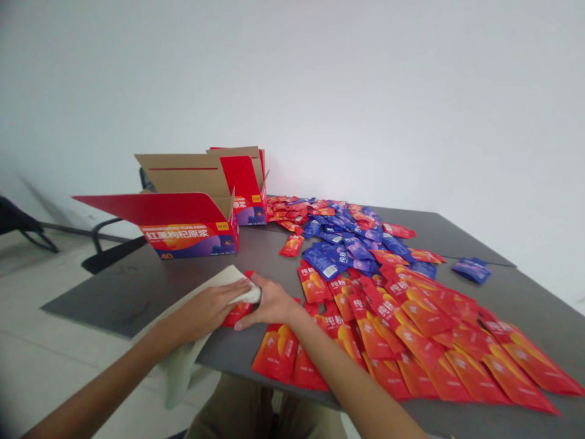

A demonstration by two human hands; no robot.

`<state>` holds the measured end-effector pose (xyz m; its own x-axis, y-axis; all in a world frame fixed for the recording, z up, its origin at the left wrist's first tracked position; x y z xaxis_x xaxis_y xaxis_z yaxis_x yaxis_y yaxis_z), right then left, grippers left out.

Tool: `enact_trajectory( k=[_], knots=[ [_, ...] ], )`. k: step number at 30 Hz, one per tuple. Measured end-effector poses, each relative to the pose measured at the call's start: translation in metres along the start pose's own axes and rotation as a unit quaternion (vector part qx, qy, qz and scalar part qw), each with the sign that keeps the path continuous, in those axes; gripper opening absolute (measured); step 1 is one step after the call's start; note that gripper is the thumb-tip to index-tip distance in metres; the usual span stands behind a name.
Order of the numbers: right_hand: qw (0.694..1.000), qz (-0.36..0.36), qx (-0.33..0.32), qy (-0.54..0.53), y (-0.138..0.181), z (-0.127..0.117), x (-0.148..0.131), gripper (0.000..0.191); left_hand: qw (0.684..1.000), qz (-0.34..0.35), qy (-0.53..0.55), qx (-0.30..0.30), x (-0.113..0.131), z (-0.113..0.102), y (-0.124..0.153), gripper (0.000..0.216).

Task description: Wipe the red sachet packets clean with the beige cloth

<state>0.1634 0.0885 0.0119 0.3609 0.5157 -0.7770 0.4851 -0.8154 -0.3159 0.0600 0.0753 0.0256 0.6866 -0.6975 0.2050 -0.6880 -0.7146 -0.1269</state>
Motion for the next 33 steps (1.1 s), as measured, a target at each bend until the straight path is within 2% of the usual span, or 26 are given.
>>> enact_trajectory(
  k=[4, 8, 10, 15, 21, 27, 33],
  knots=[
    [1.0, 0.001, 0.003, 0.004, 0.0, 0.0, 0.001, 0.105, 0.999, 0.04, 0.004, -0.012, 0.014, 0.004, 0.01, 0.052],
    [1.0, -0.003, 0.0, -0.008, 0.0, 0.0, -0.002, 0.104, 1.0, -0.023, -0.012, 0.006, -0.006, -0.001, -0.002, 0.051],
    [1.0, -0.004, -0.001, -0.007, 0.0, 0.0, -0.002, 0.102, 0.999, -0.032, -0.021, 0.008, -0.009, -0.001, -0.004, 0.051],
    [1.0, -0.001, -0.003, 0.026, 0.0, 0.0, -0.001, 0.102, 0.999, 0.048, -0.013, -0.009, 0.016, 0.006, 0.011, 0.053],
    [1.0, 0.01, -0.006, 0.017, 0.001, 0.001, 0.003, 0.11, 0.999, -0.04, -0.013, 0.015, -0.01, -0.003, -0.003, 0.053],
    [1.0, -0.006, -0.001, 0.025, 0.0, 0.0, -0.001, 0.101, 0.999, 0.044, 0.001, -0.009, 0.016, 0.005, 0.01, 0.053],
    [1.0, -0.017, -0.001, 0.004, -0.001, 0.0, -0.004, 0.098, 0.999, -0.035, -0.005, 0.005, -0.01, -0.001, -0.006, 0.051]
  ],
)
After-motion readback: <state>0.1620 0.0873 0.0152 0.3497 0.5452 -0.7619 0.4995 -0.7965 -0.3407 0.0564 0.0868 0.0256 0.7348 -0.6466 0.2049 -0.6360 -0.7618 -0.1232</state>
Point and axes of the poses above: each hand's wrist, its own y-axis away from the middle knuckle, its own z-axis out of the palm, x = y × z, the point moved 8 cm from there along -y, towards the middle knuckle, and after that the axes turned 11 degrees about -z, right-handed, at the moved point
